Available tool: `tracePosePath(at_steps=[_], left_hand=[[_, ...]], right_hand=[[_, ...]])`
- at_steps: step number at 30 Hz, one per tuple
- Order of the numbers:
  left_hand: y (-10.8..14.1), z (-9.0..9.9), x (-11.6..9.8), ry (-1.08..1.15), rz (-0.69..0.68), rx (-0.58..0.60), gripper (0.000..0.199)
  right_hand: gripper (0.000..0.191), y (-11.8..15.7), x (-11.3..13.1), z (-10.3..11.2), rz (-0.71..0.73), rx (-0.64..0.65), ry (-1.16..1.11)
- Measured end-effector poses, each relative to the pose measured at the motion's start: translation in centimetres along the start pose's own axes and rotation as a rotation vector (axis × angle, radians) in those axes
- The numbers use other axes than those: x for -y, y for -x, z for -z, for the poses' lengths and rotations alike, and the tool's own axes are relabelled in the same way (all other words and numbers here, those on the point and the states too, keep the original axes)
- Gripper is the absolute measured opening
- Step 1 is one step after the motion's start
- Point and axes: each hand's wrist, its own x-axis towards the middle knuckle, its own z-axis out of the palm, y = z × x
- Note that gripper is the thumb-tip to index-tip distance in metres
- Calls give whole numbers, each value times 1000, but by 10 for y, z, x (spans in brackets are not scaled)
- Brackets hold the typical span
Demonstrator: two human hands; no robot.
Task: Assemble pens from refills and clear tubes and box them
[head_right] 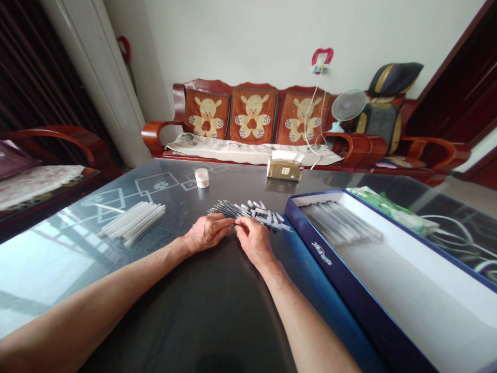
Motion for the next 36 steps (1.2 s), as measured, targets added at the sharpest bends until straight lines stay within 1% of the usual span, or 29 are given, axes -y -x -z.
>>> tracePosePath(at_steps=[4,7,11,16,19,23,26,29,33,36], left_hand=[[0,-2,1,25,26,-10,29],[-1,-2,1,65,36,-14,25],[-2,-1,0,66,18,-16,25],[-2,-1,1,78,0,-28,27],[-2,-1,1,82,-6,-30,27],[-2,-1,0,74,-14,-27,27],[-2,0,-1,64,-9,-24,28],[-2,2,-2,48,-5,-26,29],[-2,3,-2,28,-18,-27,30],[-2,2,-2,5,-46,-17,31]], right_hand=[[10,0,-1,0,1,-1,4],[10,-1,0,1,37,4,44],[11,-1,1,1,71,8,75],[15,-1,2,2,-20,39,33],[14,-1,2,3,-75,58,-32],[15,-2,3,3,-122,74,-113],[17,-3,5,4,-153,85,-119],[17,-4,9,7,-142,97,-70],[18,-4,13,9,-69,103,73],[29,-5,12,9,-15,97,171]])
